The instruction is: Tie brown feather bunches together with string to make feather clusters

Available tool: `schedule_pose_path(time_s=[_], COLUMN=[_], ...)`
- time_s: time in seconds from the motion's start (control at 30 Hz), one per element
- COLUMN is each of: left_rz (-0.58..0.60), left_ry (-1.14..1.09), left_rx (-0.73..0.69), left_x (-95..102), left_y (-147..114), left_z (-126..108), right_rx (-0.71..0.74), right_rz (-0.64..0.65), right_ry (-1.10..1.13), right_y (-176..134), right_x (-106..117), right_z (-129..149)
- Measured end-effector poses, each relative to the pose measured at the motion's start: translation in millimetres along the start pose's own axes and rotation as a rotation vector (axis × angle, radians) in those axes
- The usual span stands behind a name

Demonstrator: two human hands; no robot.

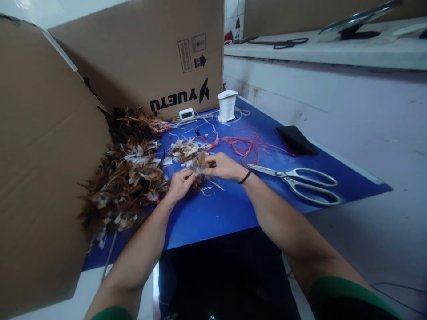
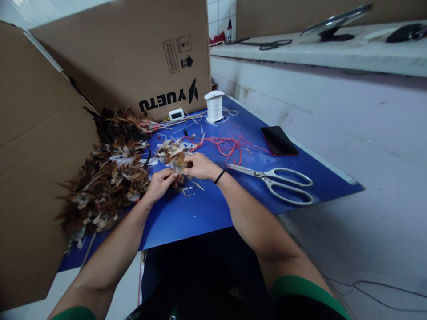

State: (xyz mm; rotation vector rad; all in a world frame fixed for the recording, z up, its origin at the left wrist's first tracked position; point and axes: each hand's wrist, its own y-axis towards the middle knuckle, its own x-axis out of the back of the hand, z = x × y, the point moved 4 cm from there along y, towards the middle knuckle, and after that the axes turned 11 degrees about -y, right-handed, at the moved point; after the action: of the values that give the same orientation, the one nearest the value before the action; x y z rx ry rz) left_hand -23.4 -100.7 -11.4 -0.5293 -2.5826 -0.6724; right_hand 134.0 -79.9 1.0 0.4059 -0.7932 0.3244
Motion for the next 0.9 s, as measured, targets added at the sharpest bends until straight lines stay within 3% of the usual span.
schedule_pose_path(time_s=[0.57, 0.8, 0.9], left_rz=[-0.018, -0.055, -0.066], left_ry=[0.168, 0.193, 0.193], left_rx=[-0.103, -0.144, -0.13], left_x=[-3.2, -2.9, -1.2], left_y=[-1.5, -1.3, -1.1], left_z=[1.9, -2.9, -5.1], right_rx=[-0.124, -0.086, -0.097], right_rz=[-0.008, -0.04, -0.028], right_ry=[-0.026, 0.043, 0.17], right_y=[-1.6, 0.9, 1.1], right_x=[0.6, -3.7, -5.5], right_z=[3.4, 2.8, 4.3])
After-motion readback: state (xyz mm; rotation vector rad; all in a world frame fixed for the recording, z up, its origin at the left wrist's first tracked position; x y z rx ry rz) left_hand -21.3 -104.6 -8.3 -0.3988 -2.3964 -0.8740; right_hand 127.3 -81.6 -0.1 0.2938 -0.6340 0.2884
